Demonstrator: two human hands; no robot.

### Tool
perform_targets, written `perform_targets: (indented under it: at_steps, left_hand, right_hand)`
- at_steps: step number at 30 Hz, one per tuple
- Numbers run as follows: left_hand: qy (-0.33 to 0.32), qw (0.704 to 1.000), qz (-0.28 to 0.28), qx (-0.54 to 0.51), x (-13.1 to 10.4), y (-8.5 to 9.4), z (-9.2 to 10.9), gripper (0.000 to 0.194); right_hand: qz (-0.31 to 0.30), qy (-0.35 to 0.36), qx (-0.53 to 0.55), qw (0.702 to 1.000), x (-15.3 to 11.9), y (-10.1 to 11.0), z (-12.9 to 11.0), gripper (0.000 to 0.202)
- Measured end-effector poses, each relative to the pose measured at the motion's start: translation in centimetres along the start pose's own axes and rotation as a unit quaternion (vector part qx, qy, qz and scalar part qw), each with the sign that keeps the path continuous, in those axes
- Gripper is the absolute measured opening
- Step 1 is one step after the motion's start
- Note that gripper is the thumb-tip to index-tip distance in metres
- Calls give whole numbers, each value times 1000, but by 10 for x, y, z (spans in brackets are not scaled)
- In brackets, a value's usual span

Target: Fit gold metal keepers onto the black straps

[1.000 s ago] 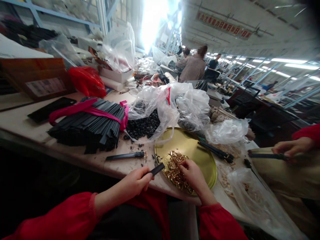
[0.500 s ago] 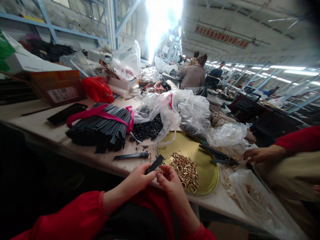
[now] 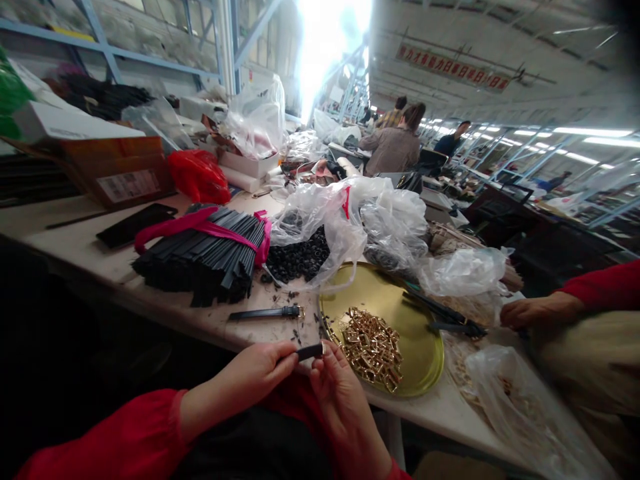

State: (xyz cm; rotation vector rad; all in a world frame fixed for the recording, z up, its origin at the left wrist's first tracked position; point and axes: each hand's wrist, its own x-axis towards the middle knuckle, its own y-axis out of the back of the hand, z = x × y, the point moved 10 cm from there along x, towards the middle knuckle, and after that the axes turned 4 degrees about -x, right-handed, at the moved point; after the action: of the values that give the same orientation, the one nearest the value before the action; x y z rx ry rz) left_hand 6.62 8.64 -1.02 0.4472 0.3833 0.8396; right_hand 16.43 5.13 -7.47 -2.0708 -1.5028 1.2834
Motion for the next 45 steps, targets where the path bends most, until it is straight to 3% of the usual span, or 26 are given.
perform_targets:
  at_steps: [5,9,13,18,21,25,29,32,40,45]
  left_hand:
    - [3,999,-13,30,2,-1,2,30]
    - [4,1000,-21,16,4,-5,5,29]
    - [7,999,-43,7,4,-14,2,27]
    - [38,996,-13,-77,-2,-12,-2,13]
    - [59,984,-31,-165,-7,-16,-2,16]
    - [92,962,-56,-250,-11,-27,-6,24]
    - [117,959,-13,-257,-13,-28,-19,23]
    - [106,966,7,-236,-14,-25,-21,22]
    - [93,963,-32,-253,-16,-28,-17,27]
    - [100,961,-43,-256,-15,-32,-22,30]
  right_hand:
    - [13,2,-17,1000,3,3,1,33]
    - [8,50,-61,997,5,4,-2,26]
    - [-31,21,-83,996,4,0,19,26]
    - [-49,78,-186,978,-3,-5,19,24]
    - [-46,104,-212,971,-7,-6,12,22]
    - [-60,61,-150,985,-11,-13,15,21]
    - [-89,15,-105,990,-18,-25,22,18]
    - [-85,17,-148,985,-19,-23,25,19]
    - [-51,127,-309,941,-13,-9,4,20]
    - [-69,29,-201,977,-14,-13,14,20]
